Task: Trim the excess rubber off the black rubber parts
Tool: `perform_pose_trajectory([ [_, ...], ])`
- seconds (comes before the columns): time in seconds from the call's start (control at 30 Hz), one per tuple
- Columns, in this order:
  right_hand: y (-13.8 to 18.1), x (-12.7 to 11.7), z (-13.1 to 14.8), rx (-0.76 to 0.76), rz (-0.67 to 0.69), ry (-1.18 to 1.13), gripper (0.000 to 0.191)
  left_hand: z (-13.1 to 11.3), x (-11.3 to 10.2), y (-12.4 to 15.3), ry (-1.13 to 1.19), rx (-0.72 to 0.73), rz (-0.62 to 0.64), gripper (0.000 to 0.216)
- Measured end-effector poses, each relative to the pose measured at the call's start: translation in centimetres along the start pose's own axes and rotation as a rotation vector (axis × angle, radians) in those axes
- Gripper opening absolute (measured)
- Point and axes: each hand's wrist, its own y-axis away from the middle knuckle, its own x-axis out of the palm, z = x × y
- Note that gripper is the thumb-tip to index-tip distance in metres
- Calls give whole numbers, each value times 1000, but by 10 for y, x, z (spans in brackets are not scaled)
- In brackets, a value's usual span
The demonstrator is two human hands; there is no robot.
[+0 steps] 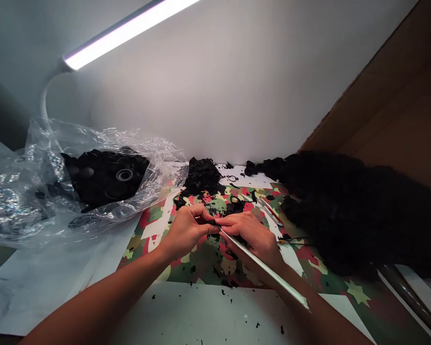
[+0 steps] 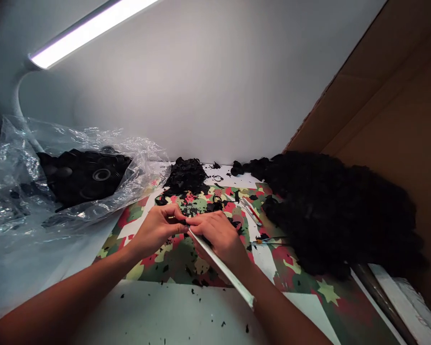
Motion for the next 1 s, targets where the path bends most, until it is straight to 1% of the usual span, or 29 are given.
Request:
perform_pose_trajectory([
  [0.1, 0, 0, -1, -25, 16, 19, 16, 2, -1, 0, -35, -7, 17, 21],
  [0.2, 2, 1, -3, -20, 34, 21, 16, 2, -1, -1, -53, -22, 21, 23],
  [0.47, 2, 0, -6, -20, 56, -6, 14, 3, -2, -1, -44, -18, 28, 22],
  [0.57, 3, 1, -5, -29, 61, 10, 16, 2, -1, 0, -47, -60, 32, 23],
  [0.67, 5, 5, -4, -30, 26, 40, 17, 2, 0, 0, -28, -101, 51, 25],
  [0.73, 7, 9, -4, 14, -6, 76, 17, 1, 1, 0, -11, -120, 68, 27],
  [0.83, 8, 10, -6, 125, -38, 116, 15, -1, 1, 1, 7, -127, 76, 29],
  [0.9, 7, 8, -8, 212, -47, 88, 13, -3, 1, 1, 22, -115, 73, 28],
  [1.0, 4, 4, -8, 371, -66, -25, 11, -5, 0, 1, 30, -121, 69, 28],
])
